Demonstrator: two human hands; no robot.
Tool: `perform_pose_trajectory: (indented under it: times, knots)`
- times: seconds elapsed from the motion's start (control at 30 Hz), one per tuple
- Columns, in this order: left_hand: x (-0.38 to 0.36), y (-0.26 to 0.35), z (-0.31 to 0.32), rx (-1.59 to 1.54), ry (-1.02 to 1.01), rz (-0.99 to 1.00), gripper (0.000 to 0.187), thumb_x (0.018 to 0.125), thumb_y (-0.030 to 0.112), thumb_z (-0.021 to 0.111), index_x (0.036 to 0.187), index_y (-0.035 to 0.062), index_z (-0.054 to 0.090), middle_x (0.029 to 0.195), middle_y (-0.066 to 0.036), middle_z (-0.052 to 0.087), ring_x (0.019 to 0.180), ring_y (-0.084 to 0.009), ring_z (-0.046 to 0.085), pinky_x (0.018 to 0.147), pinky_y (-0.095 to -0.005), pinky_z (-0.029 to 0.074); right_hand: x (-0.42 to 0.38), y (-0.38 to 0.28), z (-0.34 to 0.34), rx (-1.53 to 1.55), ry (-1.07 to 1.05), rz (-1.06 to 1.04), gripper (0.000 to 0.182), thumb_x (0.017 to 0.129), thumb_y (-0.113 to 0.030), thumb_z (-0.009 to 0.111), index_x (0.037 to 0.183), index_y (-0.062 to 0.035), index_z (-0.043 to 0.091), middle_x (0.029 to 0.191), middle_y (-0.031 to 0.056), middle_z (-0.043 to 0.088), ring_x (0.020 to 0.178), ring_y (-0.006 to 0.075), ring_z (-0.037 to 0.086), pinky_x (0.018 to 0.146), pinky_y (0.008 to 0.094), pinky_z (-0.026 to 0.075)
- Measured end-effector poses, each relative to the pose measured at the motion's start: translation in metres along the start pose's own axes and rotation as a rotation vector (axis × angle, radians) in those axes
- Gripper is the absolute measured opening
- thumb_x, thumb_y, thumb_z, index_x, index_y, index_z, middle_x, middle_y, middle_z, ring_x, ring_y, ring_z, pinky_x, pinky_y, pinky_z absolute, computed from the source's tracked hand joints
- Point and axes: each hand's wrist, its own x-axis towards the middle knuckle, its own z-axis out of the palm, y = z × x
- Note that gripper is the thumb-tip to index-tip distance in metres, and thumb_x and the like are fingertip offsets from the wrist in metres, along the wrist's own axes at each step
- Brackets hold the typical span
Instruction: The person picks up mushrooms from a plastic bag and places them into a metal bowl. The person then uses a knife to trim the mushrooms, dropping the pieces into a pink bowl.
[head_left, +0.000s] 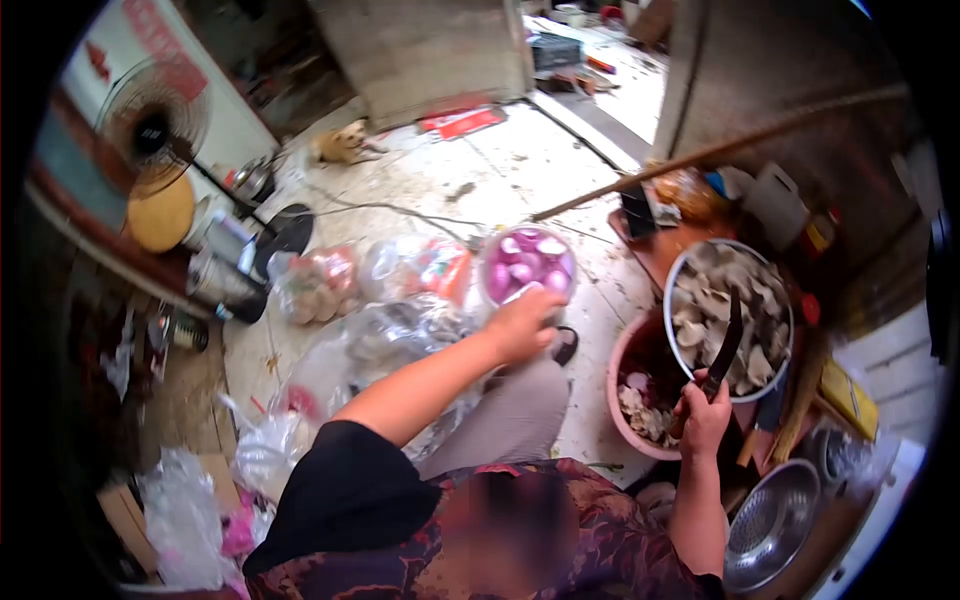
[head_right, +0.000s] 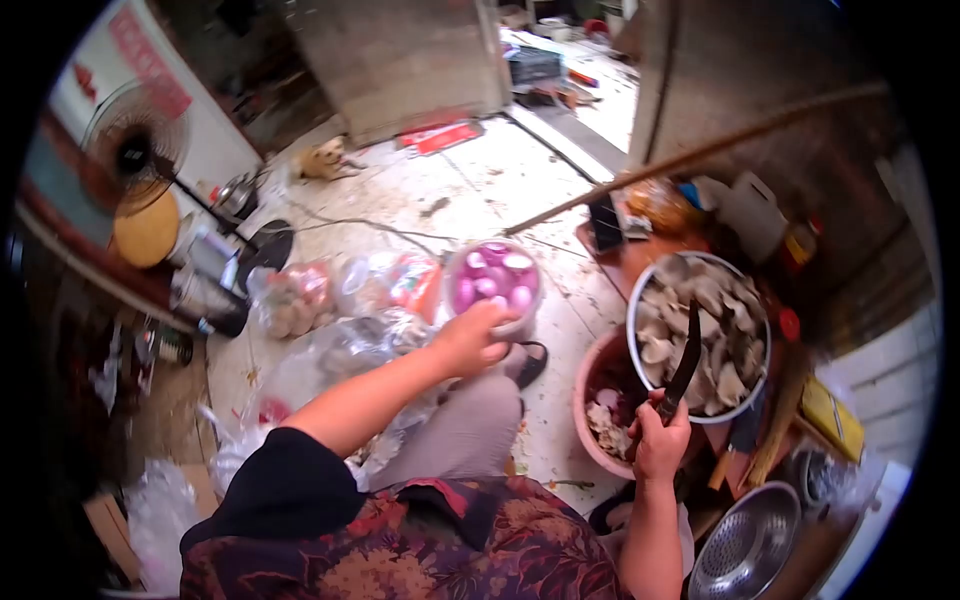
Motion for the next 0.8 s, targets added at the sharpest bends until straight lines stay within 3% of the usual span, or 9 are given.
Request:
perform_pose_trajectory:
  times: [0.17, 0.23, 0.27, 0.33, 0.43, 0.5, 0.57, 0.67, 0.8]
  knots:
    - [-0.231, -0.125, -0.019, -0.022, 0.108, -0.68, 0.037, 0.073, 0.02, 0.067, 0.107, 0.0062, 0.066, 0.103, -0.017, 0.066, 0.098, -0.0324, 0.063, 0.085, -0.0402, 0.051, -0.035, 0.025, 0.038, -0.042, -0.168, 0.129, 0.019, 0.08, -0.001, 0.059, 0.099, -0.0047, 0.054, 0.067, 0.0027, 0.053, 0.049, 0.0112, 0.05, 0.045, 0.0244, 0.041]
    - [-0.302, -0.134, -0.012, -0.052, 0.02, -0.985, 0.032, 0.074, 0.02, 0.067, 0.103, 0.0057, 0.067, 0.096, -0.016, 0.07, 0.091, -0.0311, 0.067, 0.081, -0.0389, 0.052, -0.053, 0.029, 0.05, -0.023, -0.171, 0.199, 0.019, 0.081, -0.002, 0.058, 0.099, -0.0053, 0.054, 0.068, 0.0029, 0.053, 0.049, 0.0121, 0.049, 0.044, 0.0253, 0.041]
    - [-0.321, -0.13, -0.006, -0.063, 0.024, -0.988, 0.032, 0.074, 0.02, 0.067, 0.103, 0.0057, 0.067, 0.096, -0.016, 0.07, 0.091, -0.0311, 0.067, 0.081, -0.0389, 0.052, -0.059, 0.027, 0.06, -0.034, -0.176, 0.196, 0.019, 0.081, -0.002, 0.058, 0.099, -0.0053, 0.054, 0.068, 0.0029, 0.053, 0.049, 0.0121, 0.049, 0.044, 0.0253, 0.041]
    - [-0.354, -0.118, 0.002, -0.299, 0.066, -1.245, 0.03, 0.075, 0.02, 0.067, 0.102, 0.0059, 0.068, 0.091, -0.014, 0.071, 0.086, -0.03, 0.068, 0.078, -0.0382, 0.053, -0.073, 0.017, 0.081, 0.034, -0.205, 0.26, 0.021, 0.081, -0.003, 0.058, 0.1, -0.0053, 0.053, 0.069, 0.0039, 0.053, 0.049, 0.0134, 0.049, 0.043, 0.0261, 0.042]
    - [-0.38, -0.141, 0.047, -0.416, 0.055, -1.118, 0.032, 0.075, 0.02, 0.068, 0.103, 0.0059, 0.067, 0.094, -0.014, 0.071, 0.089, -0.0281, 0.068, 0.08, -0.0379, 0.053, -0.088, -0.014, 0.118, 0.029, -0.365, 0.351, 0.023, 0.082, -0.005, 0.06, 0.103, -0.0025, 0.053, 0.074, 0.0066, 0.056, 0.054, 0.0137, 0.053, 0.046, 0.0249, 0.043]
    - [-0.381, -0.154, 0.076, -0.295, 0.12, -1.034, 0.033, 0.075, 0.02, 0.068, 0.105, 0.0055, 0.066, 0.097, -0.015, 0.07, 0.091, -0.0285, 0.067, 0.081, -0.0382, 0.052, -0.1, -0.025, 0.145, 0.086, -0.476, 0.404, 0.028, 0.082, -0.007, 0.062, 0.108, -0.0023, 0.052, 0.074, 0.0072, 0.058, 0.054, 0.0143, 0.054, 0.047, 0.0253, 0.044]
    - [-0.373, -0.159, 0.093, -0.332, 0.201, -1.054, 0.044, 0.074, 0.02, 0.068, 0.115, 0.0055, 0.061, 0.102, -0.017, 0.068, 0.095, -0.0311, 0.065, 0.086, -0.0375, 0.051, -0.112, -0.029, 0.166, 0.017, -0.587, 0.47, 0.031, 0.083, -0.007, 0.062, 0.112, -0.0021, 0.052, 0.078, 0.0076, 0.061, 0.055, 0.0141, 0.056, 0.047, 0.0266, 0.045]
    - [-0.357, -0.127, 0.088, -0.311, 0.183, -0.958, 0.05, 0.075, 0.019, 0.071, 0.12, 0.0034, 0.058, 0.108, -0.016, 0.066, 0.098, -0.0259, 0.065, 0.086, -0.0355, 0.051, -0.124, -0.014, 0.185, -0.042, -0.797, 0.438, 0.026, 0.086, -0.006, 0.062, 0.11, -0.0015, 0.054, 0.082, 0.007, 0.062, 0.059, 0.0128, 0.057, 0.051, 0.0246, 0.044]
    - [-0.373, -0.119, 0.104, -0.204, 0.0, -0.826, 0.049, 0.075, 0.02, 0.071, 0.121, 0.0066, 0.059, 0.109, -0.016, 0.063, 0.094, -0.0287, 0.063, 0.084, -0.0358, 0.051, -0.129, -0.001, 0.186, -0.071, -0.738, 0.473, 0.023, 0.087, -0.004, 0.06, 0.109, -0.0012, 0.054, 0.082, 0.0071, 0.061, 0.058, 0.0132, 0.057, 0.052, 0.024, 0.044]
